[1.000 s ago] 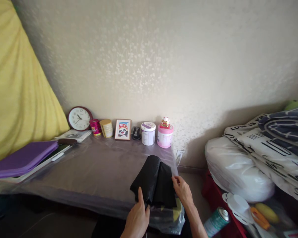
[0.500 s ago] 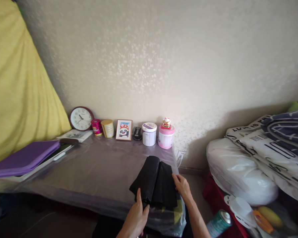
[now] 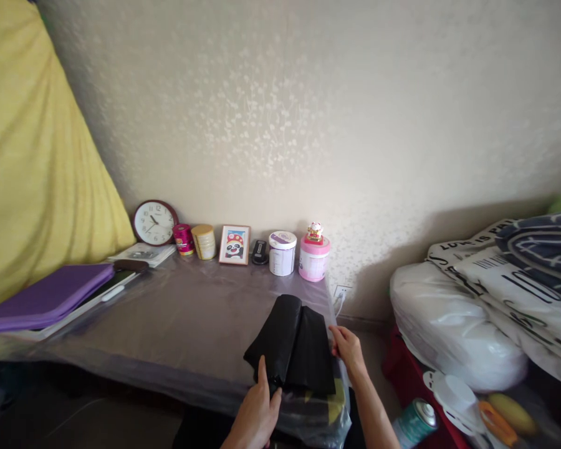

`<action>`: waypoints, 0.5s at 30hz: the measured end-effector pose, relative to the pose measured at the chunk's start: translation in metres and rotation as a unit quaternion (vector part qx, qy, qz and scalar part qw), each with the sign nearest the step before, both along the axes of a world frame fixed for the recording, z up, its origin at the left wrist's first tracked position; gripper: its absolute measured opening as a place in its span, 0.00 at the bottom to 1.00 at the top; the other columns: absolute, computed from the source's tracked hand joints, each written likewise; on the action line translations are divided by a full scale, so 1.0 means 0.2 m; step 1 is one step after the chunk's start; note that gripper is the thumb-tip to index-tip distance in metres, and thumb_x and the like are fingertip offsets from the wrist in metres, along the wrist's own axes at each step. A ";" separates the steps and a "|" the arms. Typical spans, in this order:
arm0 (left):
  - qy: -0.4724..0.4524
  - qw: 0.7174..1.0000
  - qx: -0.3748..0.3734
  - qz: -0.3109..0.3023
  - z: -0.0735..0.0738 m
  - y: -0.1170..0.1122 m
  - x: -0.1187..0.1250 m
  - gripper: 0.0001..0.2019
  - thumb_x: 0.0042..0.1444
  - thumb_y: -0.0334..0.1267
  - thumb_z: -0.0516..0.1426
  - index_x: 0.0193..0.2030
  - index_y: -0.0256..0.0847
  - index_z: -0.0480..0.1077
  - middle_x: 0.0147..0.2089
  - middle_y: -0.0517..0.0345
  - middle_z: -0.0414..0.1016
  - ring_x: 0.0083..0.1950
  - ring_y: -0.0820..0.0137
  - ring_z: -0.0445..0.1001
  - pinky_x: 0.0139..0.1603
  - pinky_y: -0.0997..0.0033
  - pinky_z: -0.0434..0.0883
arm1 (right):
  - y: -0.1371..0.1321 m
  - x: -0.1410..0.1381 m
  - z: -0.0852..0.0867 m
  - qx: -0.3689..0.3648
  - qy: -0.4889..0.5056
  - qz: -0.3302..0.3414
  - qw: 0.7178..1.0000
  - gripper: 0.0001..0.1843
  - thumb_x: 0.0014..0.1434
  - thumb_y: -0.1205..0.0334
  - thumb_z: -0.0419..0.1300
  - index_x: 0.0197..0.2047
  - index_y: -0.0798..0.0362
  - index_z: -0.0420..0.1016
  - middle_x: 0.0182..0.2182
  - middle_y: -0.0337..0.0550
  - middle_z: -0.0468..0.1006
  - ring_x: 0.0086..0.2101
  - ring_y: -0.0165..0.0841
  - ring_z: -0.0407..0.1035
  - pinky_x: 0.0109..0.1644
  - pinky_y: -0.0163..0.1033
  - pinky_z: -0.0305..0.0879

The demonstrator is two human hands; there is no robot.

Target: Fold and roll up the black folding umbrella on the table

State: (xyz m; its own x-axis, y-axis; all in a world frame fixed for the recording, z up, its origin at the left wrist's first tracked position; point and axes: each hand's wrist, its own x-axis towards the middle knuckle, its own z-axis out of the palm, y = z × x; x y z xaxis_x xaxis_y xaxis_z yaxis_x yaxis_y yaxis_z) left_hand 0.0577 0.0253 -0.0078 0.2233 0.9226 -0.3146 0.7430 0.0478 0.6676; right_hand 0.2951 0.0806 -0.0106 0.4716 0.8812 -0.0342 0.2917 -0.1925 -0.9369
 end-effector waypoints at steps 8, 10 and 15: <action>-0.052 0.998 -0.039 0.009 0.02 0.00 -0.01 0.33 0.60 0.39 0.41 0.64 0.34 0.24 0.45 0.44 0.73 0.21 0.75 0.71 0.26 0.76 0.67 | -0.02 0.00 0.01 -0.077 -0.166 -0.001 0.983 0.20 0.53 0.45 0.48 0.33 0.51 0.71 0.27 0.43 0.75 0.27 0.33 0.70 0.26 0.33 0.61; -0.102 0.993 -0.065 0.015 0.02 0.00 -0.02 0.33 0.60 0.41 0.41 0.64 0.39 0.21 0.49 0.42 0.69 0.15 0.78 0.66 0.18 0.76 0.64 | -0.01 -0.01 0.01 -0.072 -0.184 0.012 0.980 0.20 0.54 0.46 0.47 0.32 0.51 0.72 0.27 0.43 0.76 0.28 0.34 0.70 0.28 0.33 0.61; -0.199 0.974 -0.099 0.030 0.04 0.00 -0.04 0.33 0.59 0.43 0.41 0.63 0.46 0.20 0.54 0.41 0.64 0.12 0.82 0.62 0.13 0.77 0.63 | 0.03 -0.06 0.03 -0.028 -0.212 -0.004 0.977 0.19 0.54 0.47 0.47 0.32 0.50 0.73 0.27 0.42 0.76 0.30 0.35 0.70 0.32 0.35 0.60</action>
